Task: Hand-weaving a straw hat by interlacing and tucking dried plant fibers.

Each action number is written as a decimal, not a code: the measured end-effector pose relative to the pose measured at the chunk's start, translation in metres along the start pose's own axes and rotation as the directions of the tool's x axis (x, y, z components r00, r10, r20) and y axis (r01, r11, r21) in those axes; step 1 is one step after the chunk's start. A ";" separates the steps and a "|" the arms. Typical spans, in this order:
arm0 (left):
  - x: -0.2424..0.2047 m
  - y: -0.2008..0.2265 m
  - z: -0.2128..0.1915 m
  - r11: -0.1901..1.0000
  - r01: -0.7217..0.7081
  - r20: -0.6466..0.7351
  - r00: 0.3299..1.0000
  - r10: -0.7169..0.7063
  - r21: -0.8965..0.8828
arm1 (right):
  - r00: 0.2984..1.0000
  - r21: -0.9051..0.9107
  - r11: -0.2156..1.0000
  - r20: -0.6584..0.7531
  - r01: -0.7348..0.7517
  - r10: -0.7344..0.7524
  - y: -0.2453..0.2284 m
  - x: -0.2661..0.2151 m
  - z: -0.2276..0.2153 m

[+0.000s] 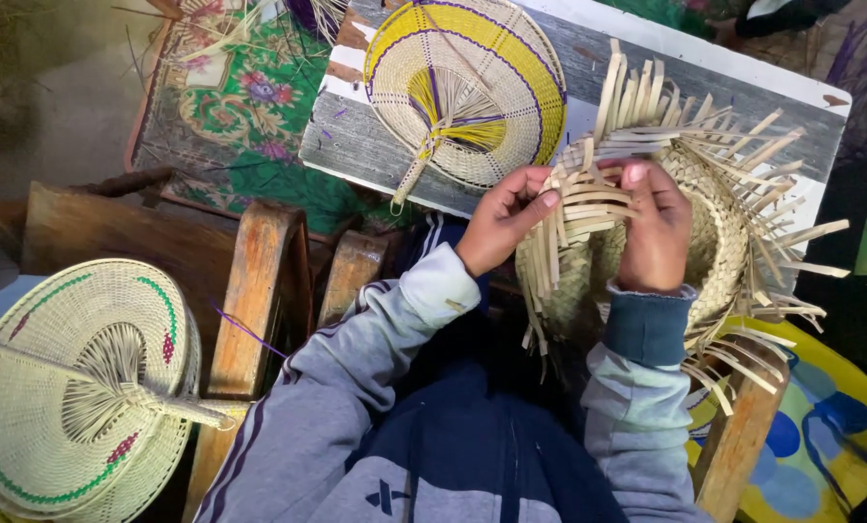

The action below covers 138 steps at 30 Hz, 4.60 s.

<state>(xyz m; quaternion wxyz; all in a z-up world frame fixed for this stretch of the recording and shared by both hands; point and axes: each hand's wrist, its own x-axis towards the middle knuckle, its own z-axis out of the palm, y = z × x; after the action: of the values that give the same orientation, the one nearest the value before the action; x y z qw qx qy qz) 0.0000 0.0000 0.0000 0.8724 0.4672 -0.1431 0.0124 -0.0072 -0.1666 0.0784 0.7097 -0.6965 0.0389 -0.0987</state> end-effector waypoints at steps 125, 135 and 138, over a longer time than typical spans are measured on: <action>-0.024 0.009 0.016 0.963 0.258 -0.240 0.933 -0.268 -0.072 | 0.949 -0.128 0.955 0.135 -0.269 0.285 0.039 -0.063 0.032; -0.029 0.058 0.072 0.925 0.317 -0.528 0.833 -0.166 0.210 | 0.944 -0.221 0.975 0.325 0.013 0.060 0.056 -0.060 0.009; -0.025 0.022 0.063 0.922 0.302 -0.555 0.823 -0.124 0.242 | 0.935 -0.242 0.967 0.356 0.076 0.015 0.067 -0.054 -0.001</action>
<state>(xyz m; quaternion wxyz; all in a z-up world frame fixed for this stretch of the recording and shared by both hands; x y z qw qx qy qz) -0.0427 -0.0362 0.0440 0.7861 0.5934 0.1607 0.0646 -0.0544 -0.1566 0.0073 0.6093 -0.7876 -0.0885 0.0230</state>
